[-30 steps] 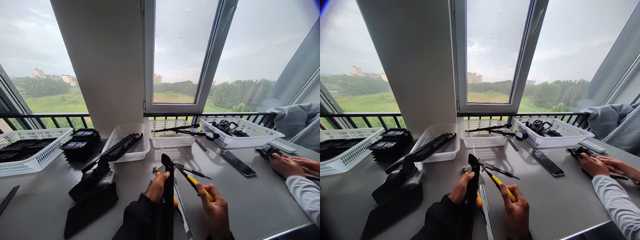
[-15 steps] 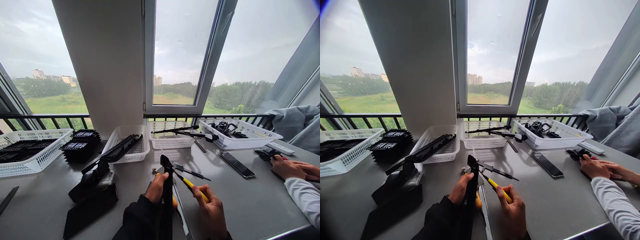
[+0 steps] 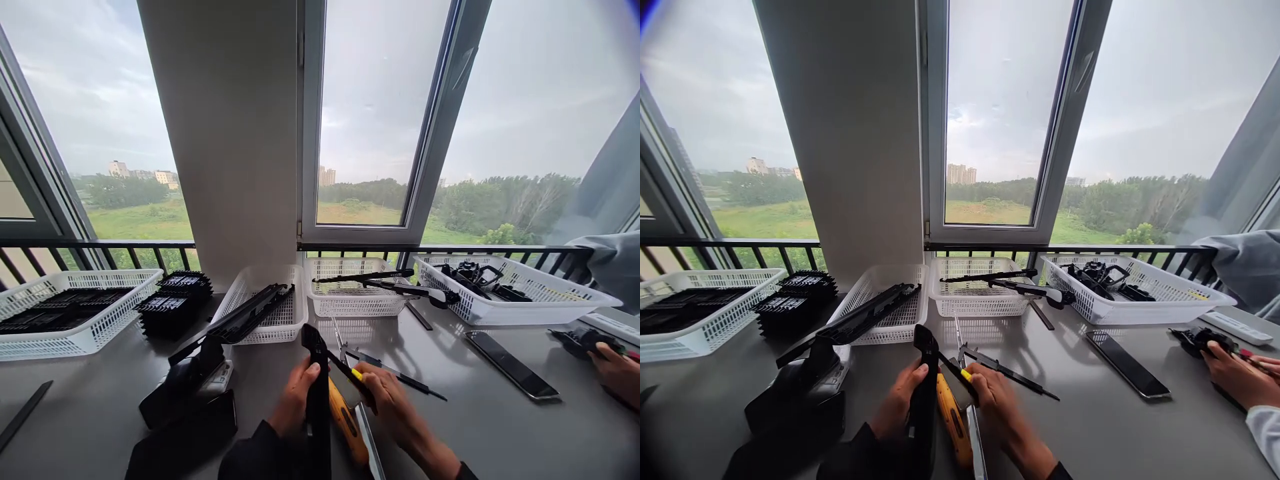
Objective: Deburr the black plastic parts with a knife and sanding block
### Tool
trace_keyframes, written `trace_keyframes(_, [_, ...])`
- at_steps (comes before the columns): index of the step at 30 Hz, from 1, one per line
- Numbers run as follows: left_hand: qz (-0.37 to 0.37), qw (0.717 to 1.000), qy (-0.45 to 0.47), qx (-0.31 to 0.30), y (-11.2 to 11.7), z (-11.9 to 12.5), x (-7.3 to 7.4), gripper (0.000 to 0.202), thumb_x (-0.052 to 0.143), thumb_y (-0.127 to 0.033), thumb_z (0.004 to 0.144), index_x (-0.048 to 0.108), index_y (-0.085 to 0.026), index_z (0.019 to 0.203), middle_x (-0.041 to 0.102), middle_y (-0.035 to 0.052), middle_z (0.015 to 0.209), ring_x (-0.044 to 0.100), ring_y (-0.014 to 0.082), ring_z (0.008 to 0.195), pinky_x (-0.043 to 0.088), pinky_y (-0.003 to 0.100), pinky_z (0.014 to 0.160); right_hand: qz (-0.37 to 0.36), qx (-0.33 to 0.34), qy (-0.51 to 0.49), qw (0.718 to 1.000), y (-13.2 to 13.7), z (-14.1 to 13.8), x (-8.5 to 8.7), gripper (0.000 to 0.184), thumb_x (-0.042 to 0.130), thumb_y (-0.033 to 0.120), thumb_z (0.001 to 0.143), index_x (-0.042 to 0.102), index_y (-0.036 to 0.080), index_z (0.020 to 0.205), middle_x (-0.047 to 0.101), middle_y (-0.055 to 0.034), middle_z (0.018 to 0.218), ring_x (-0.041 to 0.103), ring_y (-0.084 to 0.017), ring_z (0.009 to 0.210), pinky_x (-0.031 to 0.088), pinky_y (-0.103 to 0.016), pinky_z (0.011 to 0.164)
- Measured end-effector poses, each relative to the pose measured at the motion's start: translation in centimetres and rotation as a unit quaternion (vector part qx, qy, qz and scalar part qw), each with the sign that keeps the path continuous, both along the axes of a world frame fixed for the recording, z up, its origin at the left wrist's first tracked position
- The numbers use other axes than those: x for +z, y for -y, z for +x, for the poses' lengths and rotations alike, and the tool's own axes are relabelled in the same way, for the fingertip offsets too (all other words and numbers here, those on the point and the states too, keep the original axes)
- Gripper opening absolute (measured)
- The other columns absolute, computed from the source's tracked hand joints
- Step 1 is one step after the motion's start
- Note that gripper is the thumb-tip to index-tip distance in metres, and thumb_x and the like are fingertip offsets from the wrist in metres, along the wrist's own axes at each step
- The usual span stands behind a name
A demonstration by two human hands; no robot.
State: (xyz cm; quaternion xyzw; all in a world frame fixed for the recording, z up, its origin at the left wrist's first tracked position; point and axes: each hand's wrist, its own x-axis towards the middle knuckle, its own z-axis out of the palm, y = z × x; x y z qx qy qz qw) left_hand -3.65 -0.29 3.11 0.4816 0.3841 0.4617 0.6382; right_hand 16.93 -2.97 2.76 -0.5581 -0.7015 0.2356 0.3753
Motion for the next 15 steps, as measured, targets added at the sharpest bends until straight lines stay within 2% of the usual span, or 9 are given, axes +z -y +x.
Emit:
trace_keyframes(3, [0.003, 1.000, 0.006, 0.010, -0.2, -1.5, -0.2, 0.059, 0.075, -0.075, 0.081, 0.073, -0.017, 0.095, 0.065, 0.0018, 0.079, 0.058, 0.0185, 0.076, 0.048, 0.028, 0.072, 0.003, 0.027, 0.052, 0.998, -2.9, -0.7, 0.4, 0.071, 0.033, 0.071, 0.105, 0.050, 0.022, 0.058, 0.052, 0.0003, 0.056, 0.046, -0.016, 0.055, 0.026, -0.029, 0.058])
trace_keyframes(6, [-0.023, 0.999, 0.043, 0.009, -0.2, -1.9, -1.2, 0.059, 0.075, -0.073, 0.083, 0.076, -0.018, 0.105, 0.071, 0.0049, 0.082, 0.064, 0.0211, 0.079, 0.052, 0.030, 0.076, 0.014, 0.041, 0.094, 0.995, -4.4, -0.8, 0.3, 0.070, 0.041, 0.074, 0.103, 0.041, 0.022, 0.056, 0.041, 0.0023, 0.052, 0.032, -0.013, 0.051, 0.017, -0.032, 0.058])
trace_keyframes(9, [-0.073, 0.992, 0.099, 0.000, 0.1, -1.8, -2.7, 0.059, 0.077, -0.067, 0.084, 0.077, -0.017, 0.114, 0.077, 0.0106, 0.092, 0.073, 0.0289, 0.091, 0.056, 0.038, 0.090, 0.017, 0.054, 0.139, 0.989, -4.3, -0.3, 0.0, 0.065, 0.037, 0.069, 0.106, 0.036, 0.022, 0.060, 0.040, 0.0027, 0.055, 0.031, -0.013, 0.053, 0.018, -0.032, 0.060])
trace_keyframes(11, [-0.104, 0.990, 0.090, 0.018, 0.3, -1.8, -3.5, 0.062, 0.079, -0.065, 0.082, 0.076, -0.018, 0.123, 0.080, 0.0126, 0.100, 0.075, 0.0332, 0.101, 0.056, 0.042, 0.099, 0.004, 0.054, 0.148, 0.988, -4.0, 0.0, -0.1, 0.065, 0.035, 0.069, 0.106, 0.033, 0.022, 0.062, 0.038, 0.0028, 0.056, 0.031, -0.014, 0.054, 0.019, -0.032, 0.061])
trace_keyframes(15, [-0.137, 0.988, 0.066, 0.024, 0.4, -2.0, -4.3, 0.070, 0.081, -0.066, 0.080, 0.075, -0.017, 0.130, 0.082, 0.0137, 0.102, 0.076, 0.0351, 0.104, 0.057, 0.045, 0.102, -0.034, 0.070, 0.151, 0.985, -3.7, 0.3, -0.3, 0.066, 0.033, 0.073, 0.104, 0.032, 0.021, 0.062, 0.035, 0.0029, 0.056, 0.032, -0.014, 0.055, 0.017, -0.033, 0.062])
